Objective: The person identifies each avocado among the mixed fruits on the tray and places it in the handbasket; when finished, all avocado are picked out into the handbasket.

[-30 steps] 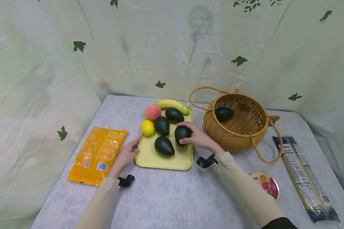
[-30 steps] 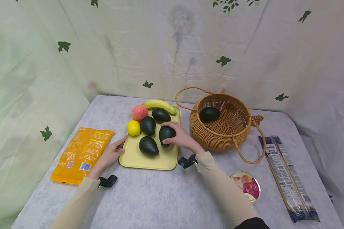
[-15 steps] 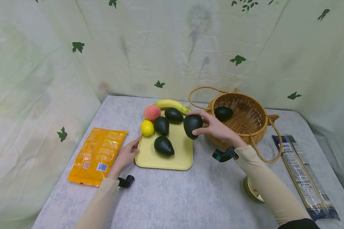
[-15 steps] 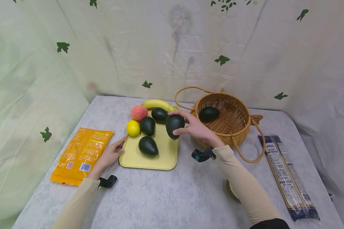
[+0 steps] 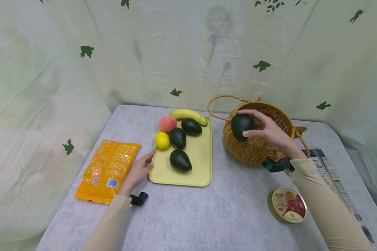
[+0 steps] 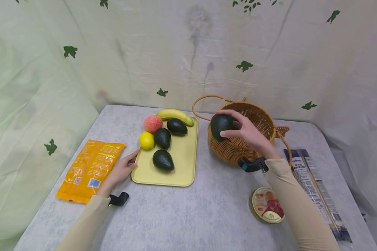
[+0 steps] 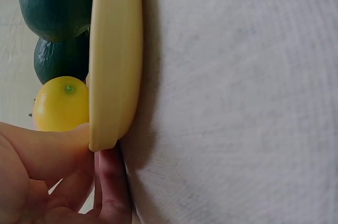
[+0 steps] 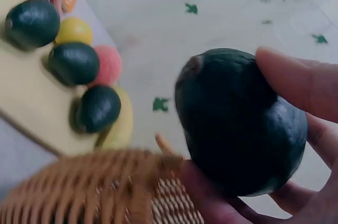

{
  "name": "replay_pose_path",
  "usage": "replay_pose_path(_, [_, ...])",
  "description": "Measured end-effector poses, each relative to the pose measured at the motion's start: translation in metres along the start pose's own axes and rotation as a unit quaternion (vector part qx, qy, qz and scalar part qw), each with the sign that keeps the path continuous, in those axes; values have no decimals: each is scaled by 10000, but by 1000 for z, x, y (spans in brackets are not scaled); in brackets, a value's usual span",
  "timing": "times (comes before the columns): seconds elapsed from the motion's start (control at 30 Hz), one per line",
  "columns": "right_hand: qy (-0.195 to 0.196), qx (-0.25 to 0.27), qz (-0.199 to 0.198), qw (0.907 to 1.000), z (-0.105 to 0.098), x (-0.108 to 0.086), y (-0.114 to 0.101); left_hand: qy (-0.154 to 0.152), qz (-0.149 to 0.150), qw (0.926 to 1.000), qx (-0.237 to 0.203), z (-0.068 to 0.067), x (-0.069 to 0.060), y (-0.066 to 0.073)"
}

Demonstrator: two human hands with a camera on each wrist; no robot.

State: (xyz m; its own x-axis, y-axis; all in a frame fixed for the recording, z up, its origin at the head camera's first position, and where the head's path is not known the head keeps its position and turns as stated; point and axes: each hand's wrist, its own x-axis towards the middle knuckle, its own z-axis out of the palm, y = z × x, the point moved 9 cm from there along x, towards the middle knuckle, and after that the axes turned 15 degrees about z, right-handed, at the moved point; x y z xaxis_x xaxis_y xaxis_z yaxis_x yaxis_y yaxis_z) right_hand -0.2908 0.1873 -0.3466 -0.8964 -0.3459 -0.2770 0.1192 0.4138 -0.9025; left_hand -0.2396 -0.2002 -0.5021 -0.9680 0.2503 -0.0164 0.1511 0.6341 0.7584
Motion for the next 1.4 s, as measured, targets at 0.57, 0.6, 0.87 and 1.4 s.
replay_pose_path(0.57, [893, -4, 599, 9942, -77, -24, 42, 53, 49, 10000, 19, -2, -2, 1])
replay_pose_path(0.6, [906, -16, 643, 9938, -79, -25, 44, 61, 63, 10000, 11, -2, -2, 1])
replay_pose_path(0.87, [936, -366, 978, 9901, -81, -25, 51, 68, 134, 9999, -19, -1, -1, 1])
replay_pose_path(1.4, [855, -1737, 719, 9784, -59, -1, 49, 139, 180, 9997, 4, -2, -2, 1])
